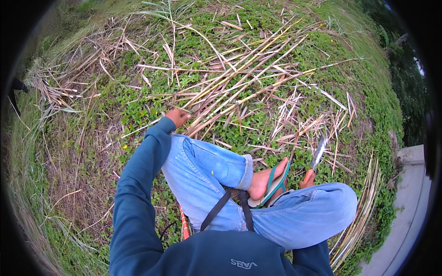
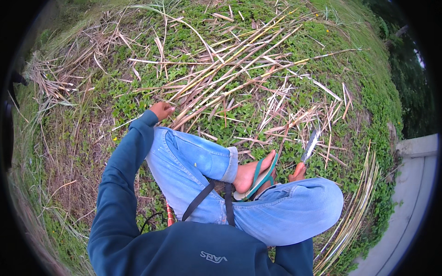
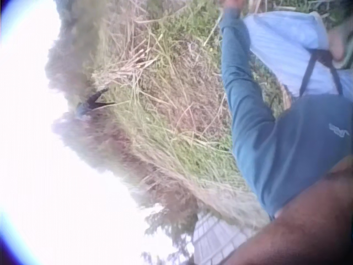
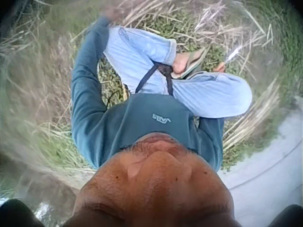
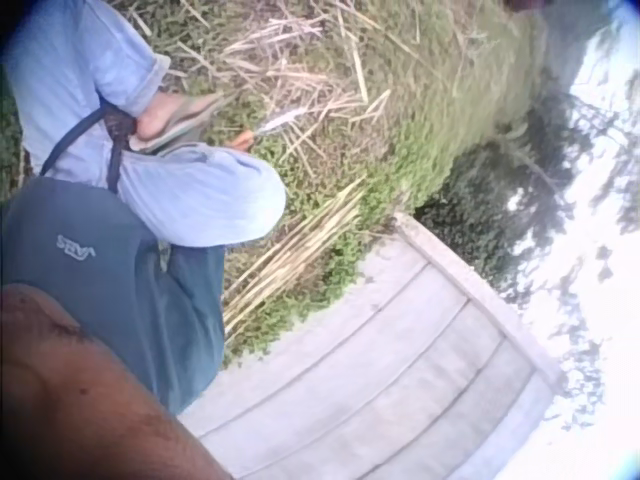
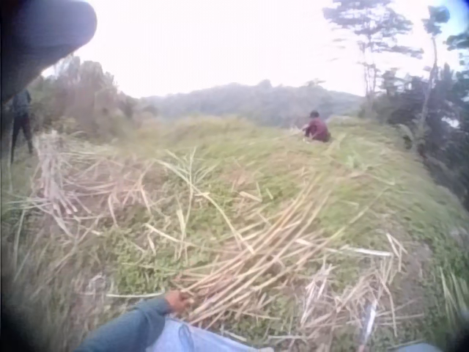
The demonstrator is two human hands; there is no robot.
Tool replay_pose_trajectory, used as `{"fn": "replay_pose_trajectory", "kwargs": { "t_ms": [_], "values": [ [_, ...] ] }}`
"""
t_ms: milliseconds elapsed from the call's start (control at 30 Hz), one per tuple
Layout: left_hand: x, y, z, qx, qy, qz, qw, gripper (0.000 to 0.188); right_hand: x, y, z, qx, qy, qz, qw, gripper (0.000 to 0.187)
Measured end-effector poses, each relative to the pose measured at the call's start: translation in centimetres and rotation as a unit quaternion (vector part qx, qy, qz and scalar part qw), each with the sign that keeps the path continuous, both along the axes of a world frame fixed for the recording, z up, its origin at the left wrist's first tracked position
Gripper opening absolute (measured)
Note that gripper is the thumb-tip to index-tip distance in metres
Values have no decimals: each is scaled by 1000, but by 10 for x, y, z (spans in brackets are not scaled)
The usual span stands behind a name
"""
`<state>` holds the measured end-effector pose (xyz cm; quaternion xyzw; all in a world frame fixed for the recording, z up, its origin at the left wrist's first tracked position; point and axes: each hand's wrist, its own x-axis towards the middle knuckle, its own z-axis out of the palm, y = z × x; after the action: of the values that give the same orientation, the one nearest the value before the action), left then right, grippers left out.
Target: The person sits on the ground in a grassy field and uses a machete to peel the outer skin off long sugarcane stalks. They hold the stalks with one hand and scrape the blade along the length of the cane to remove the fibrous exterior, discarding the peelings onto the ground.
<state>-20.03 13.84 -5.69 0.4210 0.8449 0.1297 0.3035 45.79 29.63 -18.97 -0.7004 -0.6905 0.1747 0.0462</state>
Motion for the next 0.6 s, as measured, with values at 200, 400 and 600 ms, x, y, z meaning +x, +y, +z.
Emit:
{"fn": "replay_pose_trajectory", "kwargs": {
  "t_ms": [200,400,600],
  "values": [
    [9,-12,-14,-142,-59,-157,976,48,9,3,32,-8,18,-21,1000,31],
    [18,14,-19,-189,49,-274,942,34,36,-12,72,0,80,-60,995,28],
    [32,28,-9,-95,79,-251,960,36,65,-13,113,22,199,-133,971,26]
  ]
}}
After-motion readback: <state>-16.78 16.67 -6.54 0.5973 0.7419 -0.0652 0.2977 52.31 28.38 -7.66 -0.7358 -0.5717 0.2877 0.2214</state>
